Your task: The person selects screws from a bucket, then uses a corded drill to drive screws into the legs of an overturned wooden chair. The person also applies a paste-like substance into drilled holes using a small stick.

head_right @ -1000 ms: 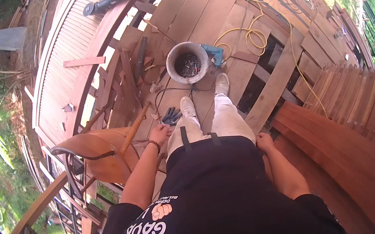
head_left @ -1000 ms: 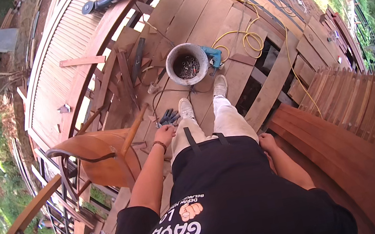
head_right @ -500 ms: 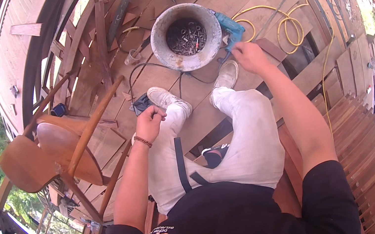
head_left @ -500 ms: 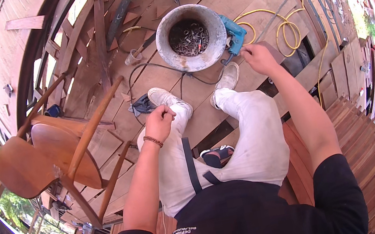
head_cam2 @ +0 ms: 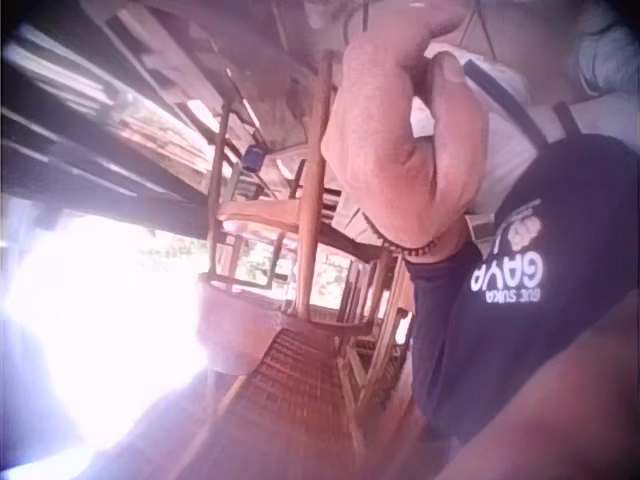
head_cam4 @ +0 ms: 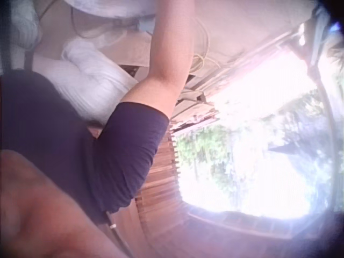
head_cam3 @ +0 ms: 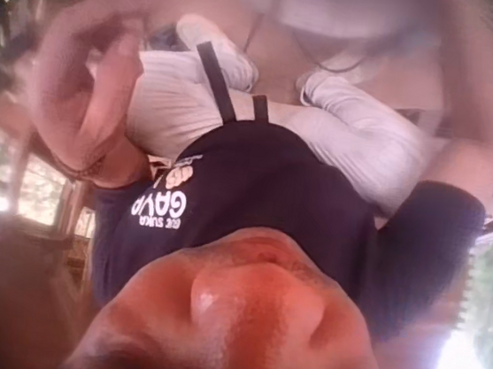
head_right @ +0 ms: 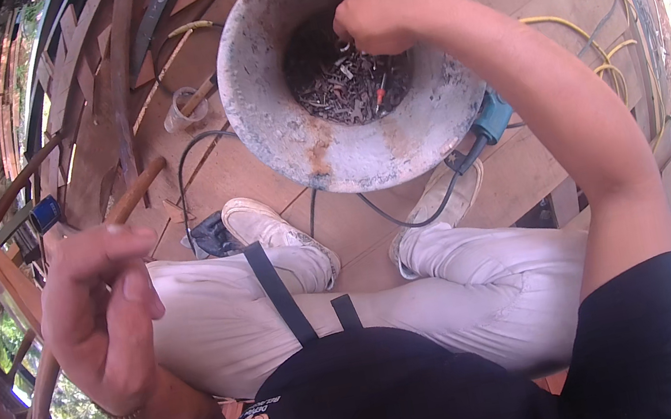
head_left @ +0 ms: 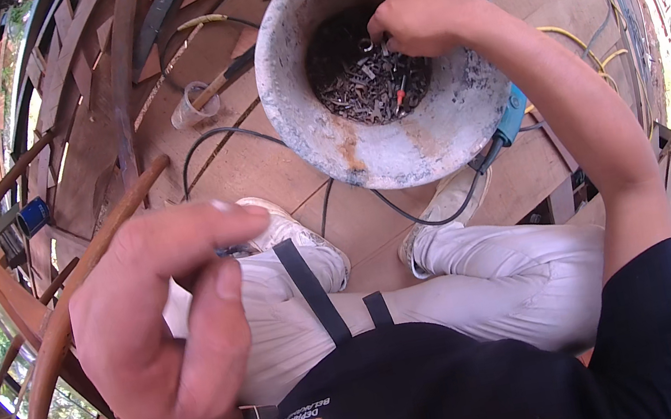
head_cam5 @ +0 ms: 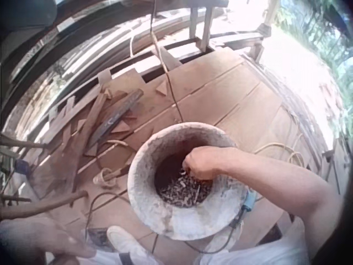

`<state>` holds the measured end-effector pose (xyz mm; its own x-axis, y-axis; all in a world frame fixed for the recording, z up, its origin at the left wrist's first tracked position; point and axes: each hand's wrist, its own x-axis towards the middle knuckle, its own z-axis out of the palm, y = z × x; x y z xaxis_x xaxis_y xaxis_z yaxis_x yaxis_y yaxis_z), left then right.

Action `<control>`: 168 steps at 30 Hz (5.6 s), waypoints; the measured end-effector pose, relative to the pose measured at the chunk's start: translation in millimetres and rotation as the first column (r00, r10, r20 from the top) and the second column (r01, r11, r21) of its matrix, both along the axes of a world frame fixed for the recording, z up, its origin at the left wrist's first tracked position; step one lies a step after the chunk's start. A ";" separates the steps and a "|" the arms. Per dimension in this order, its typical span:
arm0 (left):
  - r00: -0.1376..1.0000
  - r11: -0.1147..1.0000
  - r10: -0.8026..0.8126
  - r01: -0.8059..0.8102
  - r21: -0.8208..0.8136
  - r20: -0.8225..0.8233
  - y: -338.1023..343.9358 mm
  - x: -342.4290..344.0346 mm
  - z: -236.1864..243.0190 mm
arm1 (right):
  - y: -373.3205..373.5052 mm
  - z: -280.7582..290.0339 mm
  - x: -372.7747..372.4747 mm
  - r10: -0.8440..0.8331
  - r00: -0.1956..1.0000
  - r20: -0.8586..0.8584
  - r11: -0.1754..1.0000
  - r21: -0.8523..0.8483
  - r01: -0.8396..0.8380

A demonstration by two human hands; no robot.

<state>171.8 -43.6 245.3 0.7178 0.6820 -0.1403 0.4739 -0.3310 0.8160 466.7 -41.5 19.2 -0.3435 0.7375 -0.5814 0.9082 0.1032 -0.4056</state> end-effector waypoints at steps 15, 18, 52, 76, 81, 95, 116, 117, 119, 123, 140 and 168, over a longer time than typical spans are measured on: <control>0.728 0.753 -0.657 0.642 -0.141 -0.194 -41.6 -2.7 -21.9 | 4.0 -56.9 -22.8 0.017 0.991 0.133 0.994 0.109 -0.032; 0.772 0.808 -0.589 0.568 -0.155 -0.238 -40.1 -3.9 -24.1 | 1.2 -56.0 -27.8 0.014 0.986 0.168 0.993 0.113 -0.034; 0.722 0.784 -0.620 0.587 -0.201 -0.308 -31.9 3.1 -15.5 | -19.5 -58.8 -39.9 0.295 0.955 0.031 0.948 -0.138 -0.288; 0.764 0.805 -0.593 0.573 -0.153 -0.255 -28.4 -7.8 -17.8 | -3.9 -46.8 -21.1 0.200 0.971 -0.128 0.972 -0.096 -0.213; 0.761 0.805 -0.592 0.572 -0.156 -0.264 -27.8 -7.1 -17.0 | -19.2 -65.1 -46.5 0.377 0.926 0.004 0.923 -0.087 -0.375; 0.764 0.811 -0.584 0.560 -0.168 -0.273 -25.3 -5.8 -17.3 | -18.8 -74.0 -45.9 0.164 0.972 -0.170 0.981 -0.076 -0.179; 0.770 0.805 -0.593 0.570 -0.161 -0.238 -24.7 -4.5 -11.6 | 5.6 -15.8 0.0 -0.759 0.325 -0.564 0.651 -0.672 0.354; 0.770 0.806 -0.592 0.567 -0.169 -0.238 -24.8 -4.4 -11.4 | 7.1 -9.6 1.1 -0.756 0.357 -0.548 0.654 -0.646 0.393; 0.772 0.808 -0.588 0.561 -0.179 -0.240 -24.5 -4.1 -10.9 | 10.7 -6.0 5.1 -0.763 0.348 -0.545 0.647 -0.647 0.404; 0.773 0.809 -0.587 0.562 -0.170 -0.241 -22.4 -4.4 -11.4 | 11.8 -0.6 6.0 -0.803 0.221 -0.554 0.594 -0.717 0.363; 0.753 0.788 -0.615 0.583 -0.198 -0.232 -15.4 -1.1 -10.2 | 12.5 2.4 5.6 -0.447 0.814 -0.371 0.895 -0.196 0.402; 0.745 0.798 -0.603 0.572 -0.192 -0.285 -10.4 -9.7 -18.9 | 8.8 -54.9 -8.3 0.160 0.968 0.193 0.987 -0.031 -0.158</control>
<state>162.1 -53.9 226.4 0.8767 0.1140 -0.4673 0.4437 -0.5665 0.6944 458.3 -32.7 -35.8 -0.3351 0.6733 -0.6591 0.9421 0.2479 -0.2258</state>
